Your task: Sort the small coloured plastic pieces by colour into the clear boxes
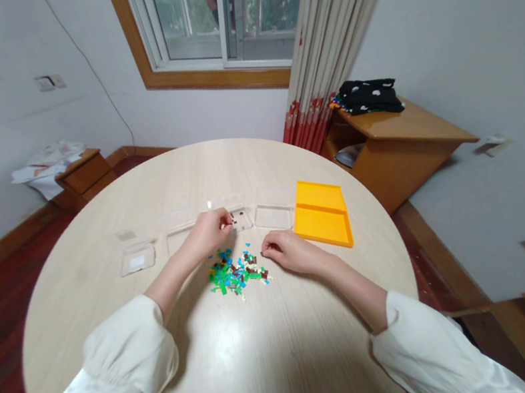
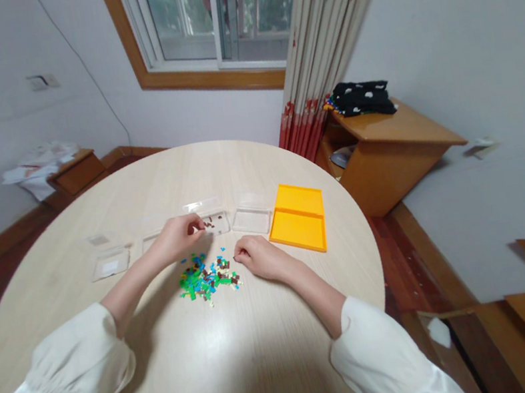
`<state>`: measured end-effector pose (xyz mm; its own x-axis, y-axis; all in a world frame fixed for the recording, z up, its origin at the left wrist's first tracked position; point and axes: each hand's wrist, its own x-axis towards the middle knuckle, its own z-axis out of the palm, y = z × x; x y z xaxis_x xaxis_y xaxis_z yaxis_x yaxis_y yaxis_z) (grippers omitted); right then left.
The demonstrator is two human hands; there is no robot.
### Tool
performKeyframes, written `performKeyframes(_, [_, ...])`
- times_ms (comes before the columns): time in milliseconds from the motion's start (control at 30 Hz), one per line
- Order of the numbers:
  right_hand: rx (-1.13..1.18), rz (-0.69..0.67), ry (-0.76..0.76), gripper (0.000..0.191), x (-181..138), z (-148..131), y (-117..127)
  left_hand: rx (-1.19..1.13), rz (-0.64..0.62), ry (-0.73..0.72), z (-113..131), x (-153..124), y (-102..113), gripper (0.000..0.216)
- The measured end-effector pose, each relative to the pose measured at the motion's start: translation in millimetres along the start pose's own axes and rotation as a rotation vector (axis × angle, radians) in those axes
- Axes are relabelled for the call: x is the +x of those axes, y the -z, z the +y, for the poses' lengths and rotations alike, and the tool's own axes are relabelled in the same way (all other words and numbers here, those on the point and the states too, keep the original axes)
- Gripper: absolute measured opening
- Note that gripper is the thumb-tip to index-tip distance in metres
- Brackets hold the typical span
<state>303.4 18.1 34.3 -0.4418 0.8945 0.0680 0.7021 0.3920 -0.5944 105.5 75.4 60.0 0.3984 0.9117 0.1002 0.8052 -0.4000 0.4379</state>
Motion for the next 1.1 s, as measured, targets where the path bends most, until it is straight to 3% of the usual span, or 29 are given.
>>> performKeyframes(133, [0.009,0.183,-0.005,0.01,19.4,-4.7,5.5,-0.013,0.07,0.005,-11.2,12.9,-9.1,0.021])
performKeyframes(267, [-0.02,0.302,0.01,0.014,50.3,-7.9,7.1,0.003,0.097,-0.016,-16.3,3.7,-13.4,0.024])
performKeyframes(367, [-0.059,0.27,0.022,0.021,59.6,-5.2,4.0,0.015,0.029,-0.003,-17.5,-15.2,-8.1,0.022])
performKeyframes(500, [-0.07,0.082,0.1,0.019,45.8,2.9,-3.3,0.033,-0.125,0.05,-20.6,-36.5,-3.5,0.023])
performKeyframes(600, [-0.058,-0.028,0.18,0.019,32.1,7.0,-8.7,0.028,-0.136,0.004,-23.0,-37.9,-6.3,0.022])
performKeyframes(700, [-0.051,-0.004,0.166,0.018,25.1,6.9,-13.2,0.031,-0.162,-0.089,-23.1,-30.4,-11.6,0.024])
performKeyframes(833, [-0.065,0.026,0.141,0.016,22.2,4.1,-15.2,0.072,-0.227,-0.11,-20.6,-21.9,-16.7,0.026])
performKeyframes(1100, [-0.113,0.383,0.025,0.016,31.5,16.4,11.4,0.122,-0.293,-0.059,-11.6,-24.7,-10.5,0.027])
